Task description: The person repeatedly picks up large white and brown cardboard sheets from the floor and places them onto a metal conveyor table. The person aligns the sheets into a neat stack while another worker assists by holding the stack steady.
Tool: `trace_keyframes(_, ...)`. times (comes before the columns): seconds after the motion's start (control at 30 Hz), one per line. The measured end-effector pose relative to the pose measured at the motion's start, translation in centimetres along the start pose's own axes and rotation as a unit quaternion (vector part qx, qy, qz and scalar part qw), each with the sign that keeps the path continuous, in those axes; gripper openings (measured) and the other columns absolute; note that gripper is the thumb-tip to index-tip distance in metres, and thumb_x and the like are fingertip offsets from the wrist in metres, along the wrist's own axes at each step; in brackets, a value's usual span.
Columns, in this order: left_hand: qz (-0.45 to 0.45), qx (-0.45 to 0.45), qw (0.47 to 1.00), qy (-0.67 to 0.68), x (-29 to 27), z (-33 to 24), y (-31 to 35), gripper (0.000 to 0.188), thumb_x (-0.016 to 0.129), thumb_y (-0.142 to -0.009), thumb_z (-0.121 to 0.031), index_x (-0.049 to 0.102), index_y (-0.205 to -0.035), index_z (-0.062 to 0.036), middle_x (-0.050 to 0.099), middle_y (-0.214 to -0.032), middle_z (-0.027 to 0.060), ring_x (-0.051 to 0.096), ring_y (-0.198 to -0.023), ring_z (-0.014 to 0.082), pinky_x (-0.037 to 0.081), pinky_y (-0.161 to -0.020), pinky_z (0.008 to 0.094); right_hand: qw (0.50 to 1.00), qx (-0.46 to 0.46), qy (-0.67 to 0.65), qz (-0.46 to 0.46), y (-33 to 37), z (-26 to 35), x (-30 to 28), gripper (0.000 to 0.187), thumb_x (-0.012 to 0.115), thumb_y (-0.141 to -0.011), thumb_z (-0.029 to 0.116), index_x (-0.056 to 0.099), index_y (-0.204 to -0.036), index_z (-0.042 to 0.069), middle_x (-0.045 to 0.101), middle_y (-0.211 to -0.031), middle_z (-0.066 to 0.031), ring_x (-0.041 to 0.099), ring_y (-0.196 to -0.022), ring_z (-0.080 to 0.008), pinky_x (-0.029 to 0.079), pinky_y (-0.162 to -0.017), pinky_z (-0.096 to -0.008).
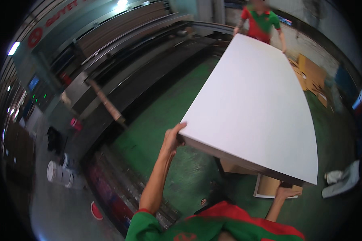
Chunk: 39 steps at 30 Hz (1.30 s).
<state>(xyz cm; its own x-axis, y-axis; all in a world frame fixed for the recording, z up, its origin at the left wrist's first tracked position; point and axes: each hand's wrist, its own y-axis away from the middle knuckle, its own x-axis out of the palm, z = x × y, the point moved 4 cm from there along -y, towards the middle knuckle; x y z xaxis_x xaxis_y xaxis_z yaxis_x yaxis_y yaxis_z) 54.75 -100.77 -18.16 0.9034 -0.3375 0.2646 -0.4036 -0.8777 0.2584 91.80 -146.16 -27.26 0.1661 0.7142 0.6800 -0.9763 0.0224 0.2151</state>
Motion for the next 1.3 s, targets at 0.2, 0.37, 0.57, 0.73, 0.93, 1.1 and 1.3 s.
trace_keyframes(0.2, -0.007, 0.001, 0.999, -0.050, -11.8, -9.3, -6.2, 0.059, 0.075, -0.078, -0.053, 0.068, -0.104, -0.0012, 0.057, -0.080, 0.0043, 0.052, -0.067, 0.0128, 0.037, -0.052, 0.0302, 0.955, -0.285, -0.074, 0.029, 4.6, -4.4, 15.1, 0.102, 0.053, -0.071, 0.089, 0.057, -0.114, -0.004, 0.059, -0.112, -0.0229, 0.056, -0.103, -0.0326, 0.043, -0.101, -0.0544)
trace_keyframes(0.37, 0.005, 0.068, 0.997, -0.041, -23.4, -19.7, -13.9, 0.055, 0.068, -0.082, -0.055, 0.066, -0.099, -0.0034, 0.058, -0.077, 0.0036, 0.057, -0.065, 0.0129, 0.039, -0.051, 0.0271, 0.891, -0.432, -0.131, 0.046, 13.4, -9.6, 24.5, 0.107, 0.051, -0.072, 0.088, 0.055, -0.117, -0.010, 0.058, -0.116, -0.0284, 0.056, -0.109, -0.0365, 0.043, -0.103, -0.0551)
trace_keyframes(0.57, -0.017, 0.114, 0.991, -0.073, -38.9, -34.5, -21.6, 0.053, 0.061, -0.084, -0.056, 0.063, -0.100, -0.0054, 0.062, -0.074, 0.0022, 0.062, -0.060, 0.0163, 0.041, -0.052, 0.0260, 0.833, -0.525, -0.168, 0.048, 24.5, -16.7, 35.9, 0.113, 0.048, -0.074, 0.087, 0.053, -0.120, -0.017, 0.057, -0.121, -0.0350, 0.056, -0.117, -0.0411, 0.043, -0.105, -0.0559)
trace_keyframes(0.73, 0.001, 0.184, 0.979, -0.089, -52.9, -44.5, -30.3, 0.069, 0.059, -0.083, -0.059, 0.060, -0.108, 0.0048, 0.065, -0.075, 0.0089, 0.068, -0.055, 0.0204, 0.041, -0.034, 0.0181, 0.801, -0.564, -0.188, 0.074, 34.9, -24.7, 45.5, 0.118, 0.045, -0.075, 0.086, 0.050, -0.123, -0.022, 0.056, -0.126, -0.0405, 0.056, -0.123, -0.0450, 0.043, -0.108, -0.0566)
trace_keyframes(0.93, -0.011, 0.170, 0.985, -0.033, -71.1, -56.7, -43.3, 0.058, 0.061, -0.081, -0.057, 0.060, -0.103, -0.0025, 0.064, -0.073, 0.0056, 0.065, -0.050, 0.0199, 0.033, -0.030, 0.0185, 0.742, -0.381, -0.383, 0.397, 49.8, -38.3, 59.4, 0.100, 0.041, -0.086, 0.071, 0.056, -0.117, -0.023, 0.054, -0.127, -0.0431, 0.055, -0.125, -0.0464, 0.042, -0.107, -0.0606)
trace_keyframes(1.1, -0.057, 0.179, 0.982, -0.020, -84.1, -67.2, -54.7, 0.047, 0.061, -0.078, -0.058, 0.061, -0.082, -0.0111, 0.061, -0.065, 0.0027, 0.054, -0.043, 0.0130, 0.027, -0.028, 0.0205, 0.651, -0.756, 0.001, 0.067, 62.0, -50.2, 72.4, 0.080, 0.032, -0.096, 0.049, 0.054, -0.119, -0.025, 0.059, -0.121, -0.0414, 0.062, -0.111, -0.0502, 0.053, -0.096, -0.0598)
trace_keyframes(1.3, -0.045, 0.264, 0.963, -0.029, -97.0, -78.7, -70.5, 0.046, 0.063, -0.080, -0.054, 0.066, -0.091, -0.0101, 0.062, -0.074, 0.0025, 0.062, -0.061, 0.0134, 0.050, -0.043, 0.0252, 0.606, -0.788, -0.017, 0.110, 68.7, -67.3, 86.8, 0.074, 0.034, -0.098, 0.047, 0.058, -0.115, -0.020, 0.064, -0.112, -0.0346, 0.066, -0.099, -0.0447, 0.057, -0.089, -0.0541)
